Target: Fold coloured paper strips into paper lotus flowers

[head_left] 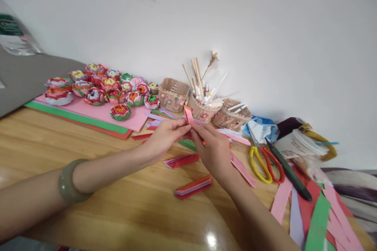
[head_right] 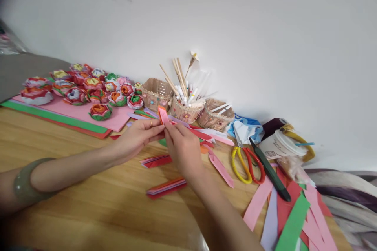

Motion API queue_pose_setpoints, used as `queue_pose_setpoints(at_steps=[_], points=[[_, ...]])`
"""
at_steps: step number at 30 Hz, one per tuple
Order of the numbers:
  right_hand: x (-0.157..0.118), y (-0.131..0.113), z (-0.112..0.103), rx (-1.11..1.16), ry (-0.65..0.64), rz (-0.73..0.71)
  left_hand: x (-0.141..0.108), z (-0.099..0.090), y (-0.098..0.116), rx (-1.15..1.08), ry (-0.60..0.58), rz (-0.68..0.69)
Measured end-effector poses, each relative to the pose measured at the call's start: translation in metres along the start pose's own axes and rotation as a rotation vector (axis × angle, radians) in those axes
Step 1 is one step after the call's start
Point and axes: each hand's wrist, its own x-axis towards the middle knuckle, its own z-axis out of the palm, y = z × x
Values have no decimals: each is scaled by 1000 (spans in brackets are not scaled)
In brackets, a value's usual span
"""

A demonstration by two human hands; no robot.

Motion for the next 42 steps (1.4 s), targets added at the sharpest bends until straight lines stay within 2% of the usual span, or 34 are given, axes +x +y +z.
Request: queue_pose_setpoints(at_steps=[5,7,13,18,21,26,29,31,35,37,42], points=[[7,2,-6,362,-66,115,1,-2,5,10,24,-4],[7,2,-6,385,-86,99,1,-2,7,-1,43,-9],[6,3,-5,309,-42,54,-1,-2,8,77,35,-23],[13,7,-15,411,-92,116,3,-5,13,61,55,29],[17,14,-20,308,-140,164,7,-10,19,46,124,24],[17,30,-23,-30,-353,166,13,-20,33,77,228,142],[15,37,-25,-180,-396,154,16,-24,42,62,268,192],[15,36,-26,-166,-382,130,18,-27,47,52,273,206],[24,21,-16,-117,-357,145,19,-30,57,32,263,234],[33,12,-3,-191,-428,205,18,-30,61,23,272,231],[50,1,30,-215,-401,271,13,-26,67,33,276,219]])
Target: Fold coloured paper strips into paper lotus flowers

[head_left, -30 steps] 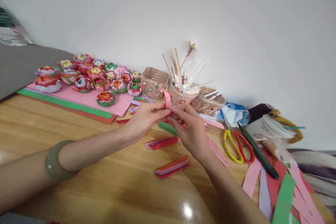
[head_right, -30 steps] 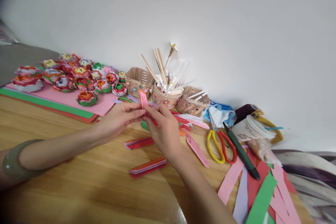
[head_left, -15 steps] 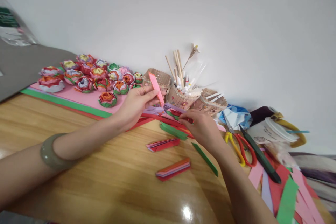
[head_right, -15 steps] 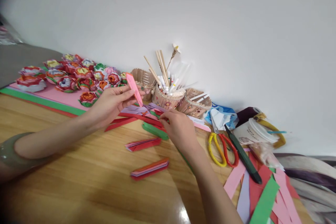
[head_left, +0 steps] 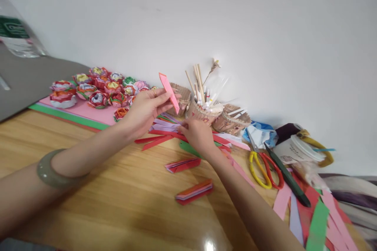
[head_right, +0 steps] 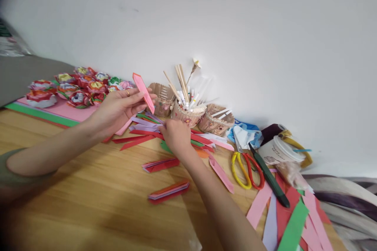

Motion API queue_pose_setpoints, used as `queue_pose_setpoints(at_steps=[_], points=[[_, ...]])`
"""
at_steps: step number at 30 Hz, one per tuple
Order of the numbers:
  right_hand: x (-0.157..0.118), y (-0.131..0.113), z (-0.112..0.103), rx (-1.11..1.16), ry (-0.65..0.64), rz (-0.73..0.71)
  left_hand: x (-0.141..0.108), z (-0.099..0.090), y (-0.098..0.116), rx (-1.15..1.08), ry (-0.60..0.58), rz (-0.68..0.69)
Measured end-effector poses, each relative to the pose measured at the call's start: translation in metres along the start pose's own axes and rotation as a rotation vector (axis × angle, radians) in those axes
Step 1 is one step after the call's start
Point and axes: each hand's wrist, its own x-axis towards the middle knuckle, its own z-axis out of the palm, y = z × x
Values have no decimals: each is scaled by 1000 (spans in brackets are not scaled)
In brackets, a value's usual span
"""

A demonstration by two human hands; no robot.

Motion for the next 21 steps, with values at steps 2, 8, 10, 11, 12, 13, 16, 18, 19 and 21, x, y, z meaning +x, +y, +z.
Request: queue_pose_setpoints(at_steps=[2,8,10,11,12,13,16,18,19,21], points=[[4,-1,4,31,19,2,-1,-1,1,4,-4,8],[-7,14,-20,106,232,12,2,-6,-4,9,-60,9],[-16,18,-31,209,410,16,1,-4,-9,2,-75,-29],[-21,18,-35,274,524,-21,-1,-3,-12,-1,-83,-60],[-26,18,-37,296,610,-75,-3,-1,-16,-2,-91,-92],[-31,17,-38,292,679,-122,-5,1,-20,-12,-102,-117],[-44,12,-32,211,757,-251,-13,7,-31,-69,-153,-197],[-48,9,-25,170,740,-320,-18,10,-36,-109,-197,-256],[-49,8,-22,161,726,-350,-20,12,-38,-125,-201,-277],[-50,9,-15,159,716,-401,-22,13,-40,-156,-197,-299]])
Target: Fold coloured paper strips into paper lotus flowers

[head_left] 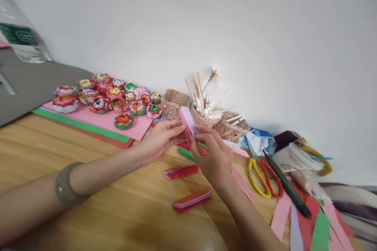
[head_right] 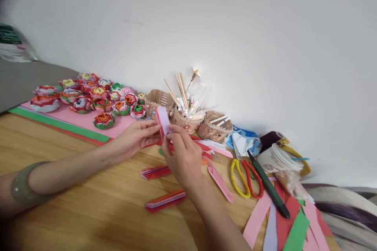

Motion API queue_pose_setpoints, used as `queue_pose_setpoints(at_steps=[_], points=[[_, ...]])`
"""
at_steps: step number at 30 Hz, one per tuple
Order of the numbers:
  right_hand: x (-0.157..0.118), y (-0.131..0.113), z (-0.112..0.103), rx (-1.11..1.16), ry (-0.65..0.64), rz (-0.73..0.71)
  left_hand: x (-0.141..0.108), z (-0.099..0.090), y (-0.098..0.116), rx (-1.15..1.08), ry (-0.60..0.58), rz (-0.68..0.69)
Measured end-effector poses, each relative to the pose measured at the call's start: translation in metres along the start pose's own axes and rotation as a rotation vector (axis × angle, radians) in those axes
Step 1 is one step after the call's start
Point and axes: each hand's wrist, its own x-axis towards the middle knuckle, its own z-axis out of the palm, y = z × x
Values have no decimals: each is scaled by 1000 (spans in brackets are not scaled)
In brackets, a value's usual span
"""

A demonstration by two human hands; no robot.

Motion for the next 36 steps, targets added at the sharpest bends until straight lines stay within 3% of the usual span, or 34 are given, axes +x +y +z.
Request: queue_pose_setpoints(at_steps=[5,15,25,31,36], points=[[-6,3,6,40,-10,-46,0,-1,0,-41,50,2],[4,5,0,153,-194,21,2,-2,1,-17,26,18],[8,9,-7,162,-295,-7,2,-4,0,23,2,-14],[11,13,-11,257,-395,53,0,-3,3,51,5,-39],[18,26,-24,263,-379,144,3,-7,5,64,87,-67]])
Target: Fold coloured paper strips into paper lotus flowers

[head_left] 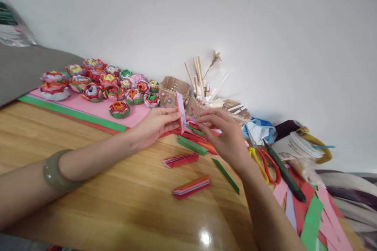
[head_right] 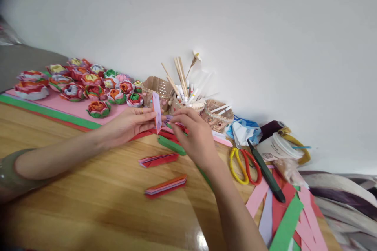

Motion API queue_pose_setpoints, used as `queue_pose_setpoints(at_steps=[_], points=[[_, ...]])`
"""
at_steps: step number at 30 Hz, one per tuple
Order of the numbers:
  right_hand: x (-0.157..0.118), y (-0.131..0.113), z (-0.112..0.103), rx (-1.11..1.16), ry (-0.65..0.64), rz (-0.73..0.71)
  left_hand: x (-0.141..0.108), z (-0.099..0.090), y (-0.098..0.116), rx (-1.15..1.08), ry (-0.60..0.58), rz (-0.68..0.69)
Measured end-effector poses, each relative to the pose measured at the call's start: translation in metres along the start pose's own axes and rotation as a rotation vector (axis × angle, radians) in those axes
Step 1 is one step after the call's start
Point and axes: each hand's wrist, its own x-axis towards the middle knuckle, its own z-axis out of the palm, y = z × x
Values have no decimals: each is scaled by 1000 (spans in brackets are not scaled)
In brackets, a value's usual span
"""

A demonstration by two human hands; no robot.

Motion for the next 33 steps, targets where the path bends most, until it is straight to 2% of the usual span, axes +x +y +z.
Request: queue_pose_setpoints(at_steps=[2,7,10,14,18,23,25,29,33], points=[[1,5,-10,-42,-56,67,1,-1,2,7,27,-2],[-1,15,-25,-303,-442,188,3,-3,6,36,72,10],[-4,19,-27,-388,-601,233,4,-4,10,55,82,30],[-4,20,-21,-539,-558,263,6,-9,15,57,70,97],[0,14,-9,-530,-539,219,7,-11,17,65,83,118],[1,17,-15,-744,-472,421,5,-7,16,60,87,99],[-1,22,-19,-782,-489,483,4,-4,16,55,86,62],[-3,30,-14,-838,-620,549,2,-1,14,28,91,18],[-3,31,-6,-868,-615,565,1,0,11,12,69,-10]])
